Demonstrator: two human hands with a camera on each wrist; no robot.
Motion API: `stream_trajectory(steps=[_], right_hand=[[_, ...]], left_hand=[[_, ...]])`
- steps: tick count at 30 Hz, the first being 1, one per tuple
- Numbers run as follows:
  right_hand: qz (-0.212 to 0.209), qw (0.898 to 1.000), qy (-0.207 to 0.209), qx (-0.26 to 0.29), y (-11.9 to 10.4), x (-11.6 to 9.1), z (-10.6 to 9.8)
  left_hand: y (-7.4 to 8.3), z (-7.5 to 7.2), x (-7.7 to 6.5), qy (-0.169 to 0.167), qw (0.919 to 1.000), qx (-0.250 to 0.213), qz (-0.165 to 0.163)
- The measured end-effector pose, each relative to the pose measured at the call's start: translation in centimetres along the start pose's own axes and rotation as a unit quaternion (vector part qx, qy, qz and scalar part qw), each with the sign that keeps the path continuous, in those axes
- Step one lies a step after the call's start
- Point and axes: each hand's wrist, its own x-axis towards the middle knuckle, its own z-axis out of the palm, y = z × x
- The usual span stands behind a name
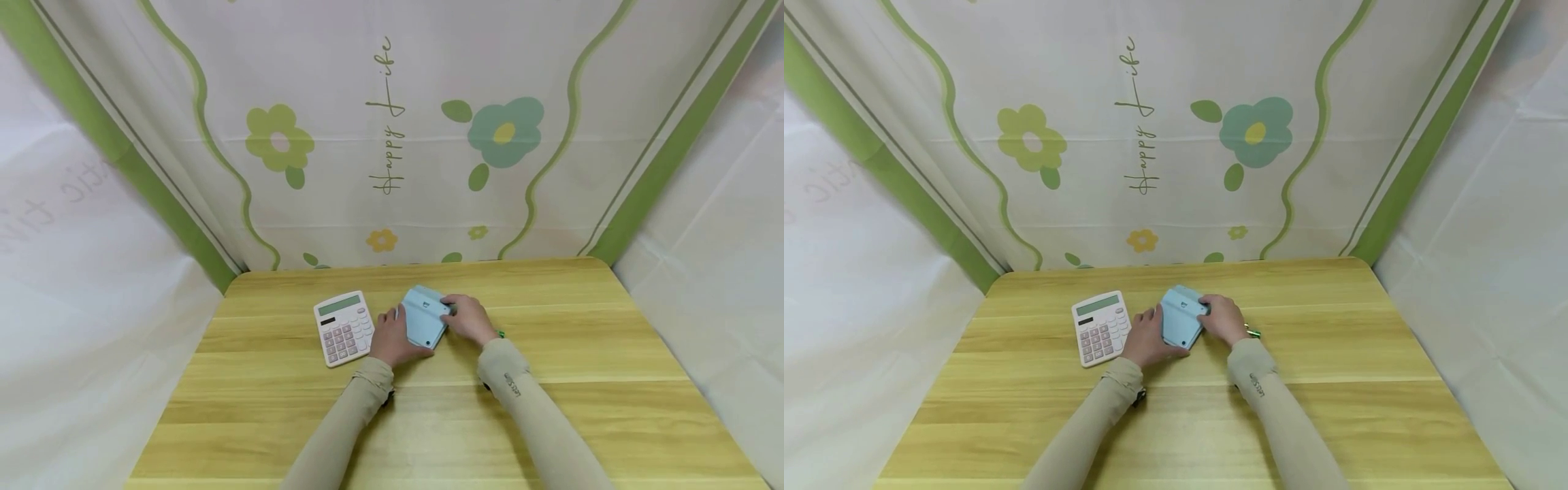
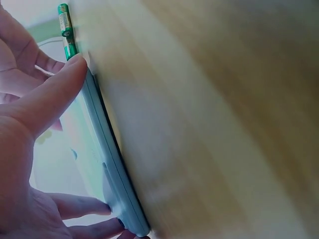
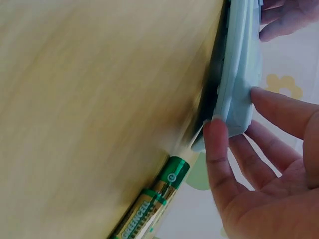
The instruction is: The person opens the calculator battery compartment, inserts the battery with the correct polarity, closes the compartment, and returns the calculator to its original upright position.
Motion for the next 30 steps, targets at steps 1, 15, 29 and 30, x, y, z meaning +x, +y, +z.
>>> stream_trajectory(steps=[1, 15, 29, 30], right_hand=[[0.000, 1.000, -0.002, 0.001, 0.02, -0.02, -0.03], [-0.008, 1.000, -0.007, -0.015, 0.45, 0.18, -0.10], [-0.089, 0.992, 0.038, -0.080, 0.34, 0.52, 0.39], [-0.091, 0.992, 0.037, -0.085, 0.21, 0.57, 0.42]], left_hand=[[-0.01, 0.03, 0.01, 0.000, 1.0000, 0.002, 0.000], [-0.28, -0.03, 0.03, 0.002, 0.9998, 0.014, 0.016], [-0.24, -0.15, -0.20, 0.019, 0.9997, -0.016, 0.008], [-0.24, -0.13, -0.22, 0.019, 0.9997, -0.016, 0.007]])
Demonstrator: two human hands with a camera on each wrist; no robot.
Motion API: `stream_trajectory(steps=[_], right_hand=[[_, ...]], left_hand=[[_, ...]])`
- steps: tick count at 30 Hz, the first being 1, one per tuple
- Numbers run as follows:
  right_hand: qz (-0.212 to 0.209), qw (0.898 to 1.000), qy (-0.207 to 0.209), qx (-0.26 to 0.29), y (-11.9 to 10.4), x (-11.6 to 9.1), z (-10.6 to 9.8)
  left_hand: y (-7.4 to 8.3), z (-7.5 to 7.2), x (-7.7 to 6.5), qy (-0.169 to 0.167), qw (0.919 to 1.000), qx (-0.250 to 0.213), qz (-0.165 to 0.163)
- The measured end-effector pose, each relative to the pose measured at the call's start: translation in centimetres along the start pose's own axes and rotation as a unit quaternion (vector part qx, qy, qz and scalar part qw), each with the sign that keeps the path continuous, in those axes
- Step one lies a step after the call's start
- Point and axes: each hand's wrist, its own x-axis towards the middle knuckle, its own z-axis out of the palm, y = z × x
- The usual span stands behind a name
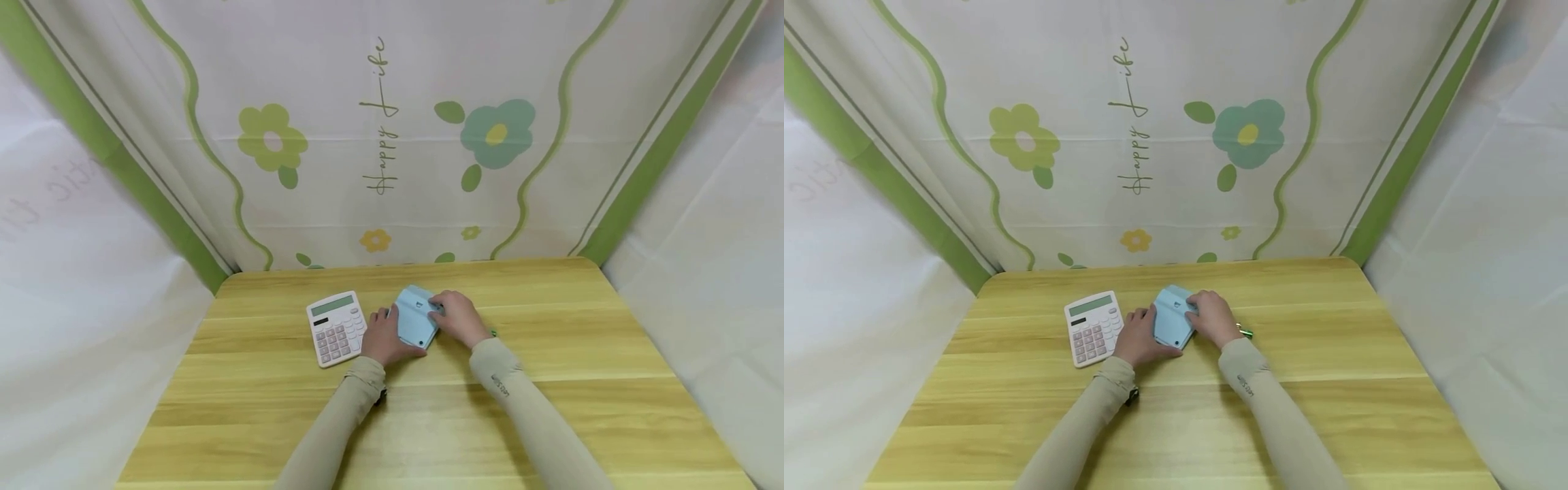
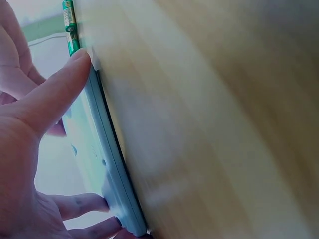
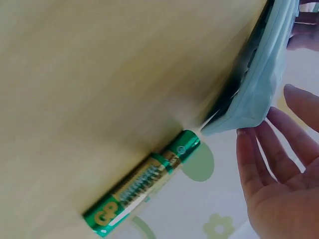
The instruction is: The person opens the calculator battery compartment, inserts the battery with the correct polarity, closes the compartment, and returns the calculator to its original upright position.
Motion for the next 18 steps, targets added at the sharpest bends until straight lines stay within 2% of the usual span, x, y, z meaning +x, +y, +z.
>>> stream_trajectory(steps=[9, 18], right_hand=[[-0.018, 0.998, 0.007, -0.060, -1.1, 1.2, 0.4], [-0.018, 0.995, 0.010, -0.097, -1.8, 2.0, 1.1]], left_hand=[[-0.3, -0.1, -0.1, 0.007, 1.0000, -0.002, 0.005], [0.2, -0.5, -0.4, -0.007, 0.9998, -0.017, 0.002]])
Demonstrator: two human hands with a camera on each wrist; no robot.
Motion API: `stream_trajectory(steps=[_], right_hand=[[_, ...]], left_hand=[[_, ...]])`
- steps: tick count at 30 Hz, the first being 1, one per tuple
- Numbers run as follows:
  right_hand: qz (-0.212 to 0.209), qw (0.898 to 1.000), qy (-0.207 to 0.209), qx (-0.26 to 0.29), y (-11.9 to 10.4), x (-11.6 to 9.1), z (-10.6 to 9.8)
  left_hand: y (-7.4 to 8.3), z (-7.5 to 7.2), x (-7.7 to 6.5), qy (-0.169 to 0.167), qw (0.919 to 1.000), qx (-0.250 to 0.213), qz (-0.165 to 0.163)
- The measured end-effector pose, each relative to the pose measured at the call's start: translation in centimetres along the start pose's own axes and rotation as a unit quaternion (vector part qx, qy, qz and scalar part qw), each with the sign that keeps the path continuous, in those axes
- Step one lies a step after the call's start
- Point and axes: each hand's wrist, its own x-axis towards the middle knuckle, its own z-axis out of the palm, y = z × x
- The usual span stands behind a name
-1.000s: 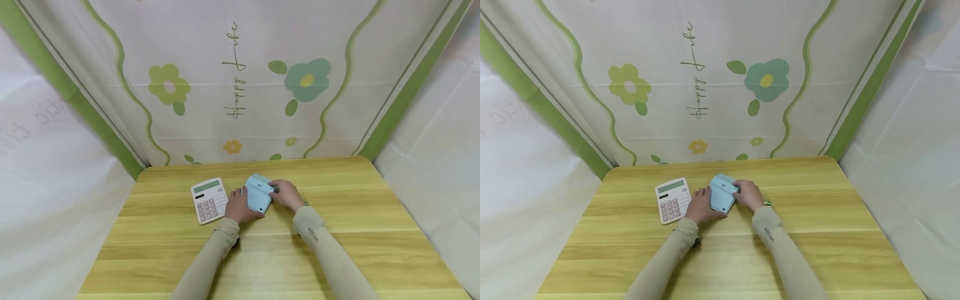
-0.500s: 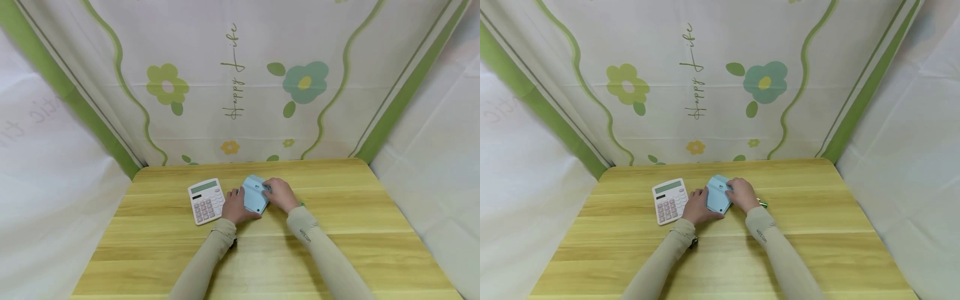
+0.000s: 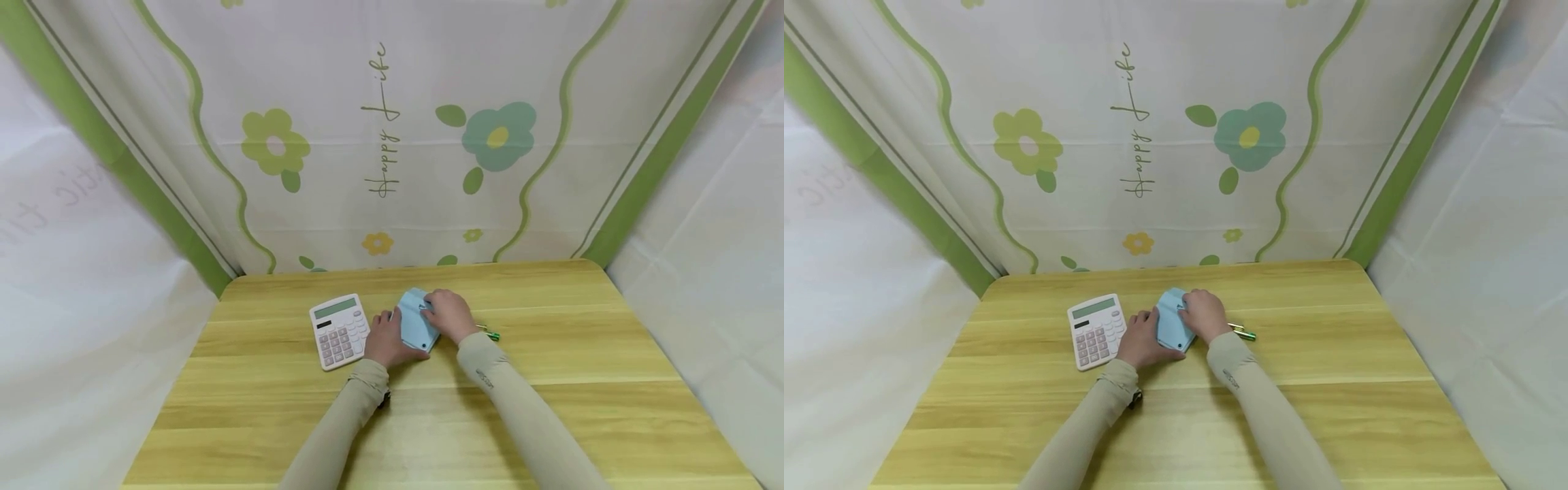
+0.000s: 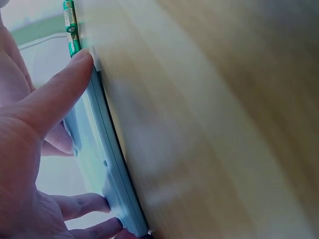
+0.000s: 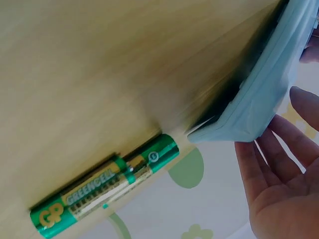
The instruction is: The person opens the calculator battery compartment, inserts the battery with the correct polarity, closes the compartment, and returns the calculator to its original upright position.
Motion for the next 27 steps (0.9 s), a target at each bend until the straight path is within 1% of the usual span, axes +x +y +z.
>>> stream_trajectory(steps=[4, 9, 22, 27], right_hand=[[-0.001, 1.000, 0.005, -0.008, -0.2, 0.2, 0.1], [-0.012, 0.999, 0.015, -0.026, -0.2, 0.6, 0.1], [-0.035, 0.995, 0.002, -0.094, -0.8, 1.2, 0.2], [-0.046, 0.992, 0.007, -0.115, -1.2, 1.2, 0.2]], left_hand=[[0.1, 0.0, -0.1, 0.002, 1.0000, 0.005, 0.000], [0.1, 0.2, 0.0, 0.005, 1.0000, 0.007, -0.001], [-0.3, 0.6, 0.3, 0.006, 0.9999, 0.014, 0.003], [-0.4, 0.7, 0.4, 0.003, 0.9999, 0.015, 0.004]])
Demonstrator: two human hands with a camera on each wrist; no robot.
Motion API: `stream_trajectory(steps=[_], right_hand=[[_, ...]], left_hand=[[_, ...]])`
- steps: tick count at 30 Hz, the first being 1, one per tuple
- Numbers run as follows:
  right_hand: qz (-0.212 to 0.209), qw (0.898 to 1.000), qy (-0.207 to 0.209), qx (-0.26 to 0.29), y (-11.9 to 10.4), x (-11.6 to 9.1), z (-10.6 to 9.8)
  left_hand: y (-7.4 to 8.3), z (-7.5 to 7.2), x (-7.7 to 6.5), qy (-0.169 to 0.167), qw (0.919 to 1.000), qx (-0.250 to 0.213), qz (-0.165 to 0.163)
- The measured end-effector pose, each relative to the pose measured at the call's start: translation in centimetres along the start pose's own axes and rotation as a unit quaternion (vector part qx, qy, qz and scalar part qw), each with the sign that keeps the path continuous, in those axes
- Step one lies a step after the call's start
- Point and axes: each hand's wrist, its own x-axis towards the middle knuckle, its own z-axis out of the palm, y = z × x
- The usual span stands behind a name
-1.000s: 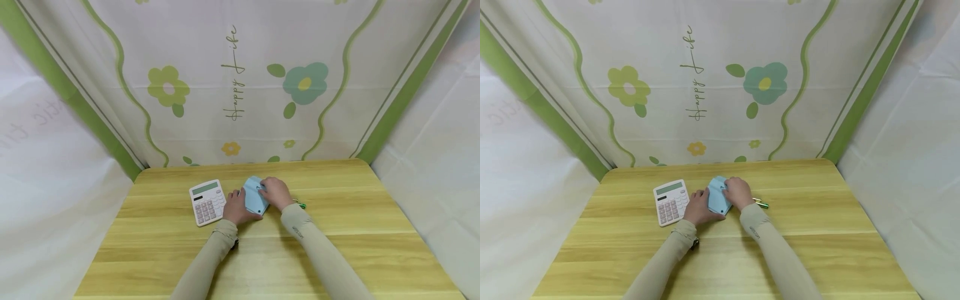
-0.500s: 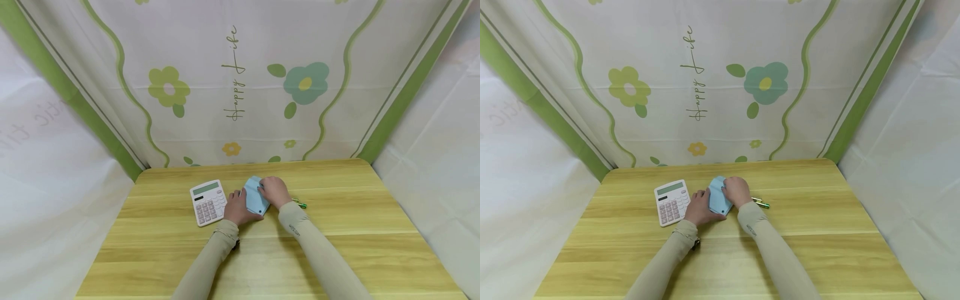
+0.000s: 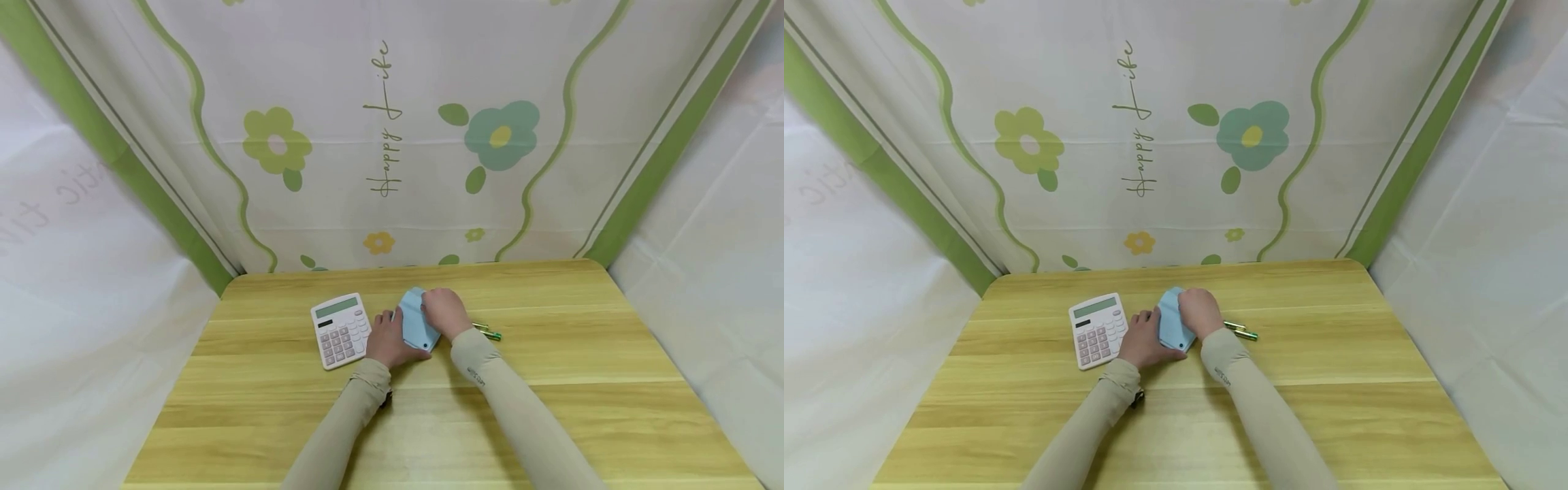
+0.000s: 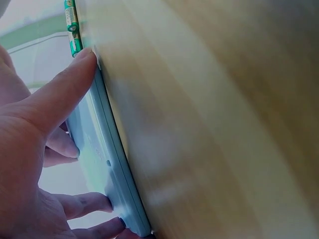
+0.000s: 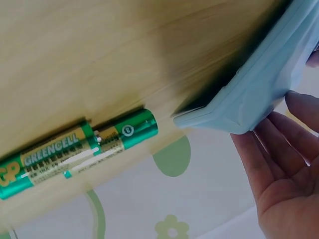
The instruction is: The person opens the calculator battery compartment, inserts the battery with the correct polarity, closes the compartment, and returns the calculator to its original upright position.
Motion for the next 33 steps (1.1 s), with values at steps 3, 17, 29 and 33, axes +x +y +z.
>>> stream_trajectory(steps=[3, 17, 29, 33], right_hand=[[-0.015, 1.000, 0.005, -0.023, -0.2, 0.0, 0.0], [-0.038, 0.997, 0.009, -0.071, -1.0, -0.6, 0.0], [-0.013, 0.999, -0.031, -0.026, -0.3, -0.3, -0.3], [-0.012, 0.999, -0.037, -0.018, 0.2, -0.1, -0.4]], left_hand=[[-0.1, 0.0, 0.0, 0.000, 1.0000, 0.004, 0.001], [0.0, 0.0, -0.1, 0.001, 1.0000, -0.001, 0.001], [0.0, -0.1, 0.0, 0.003, 1.0000, 0.005, -0.001], [0.0, -0.1, 0.0, -0.003, 1.0000, 0.000, -0.001]])
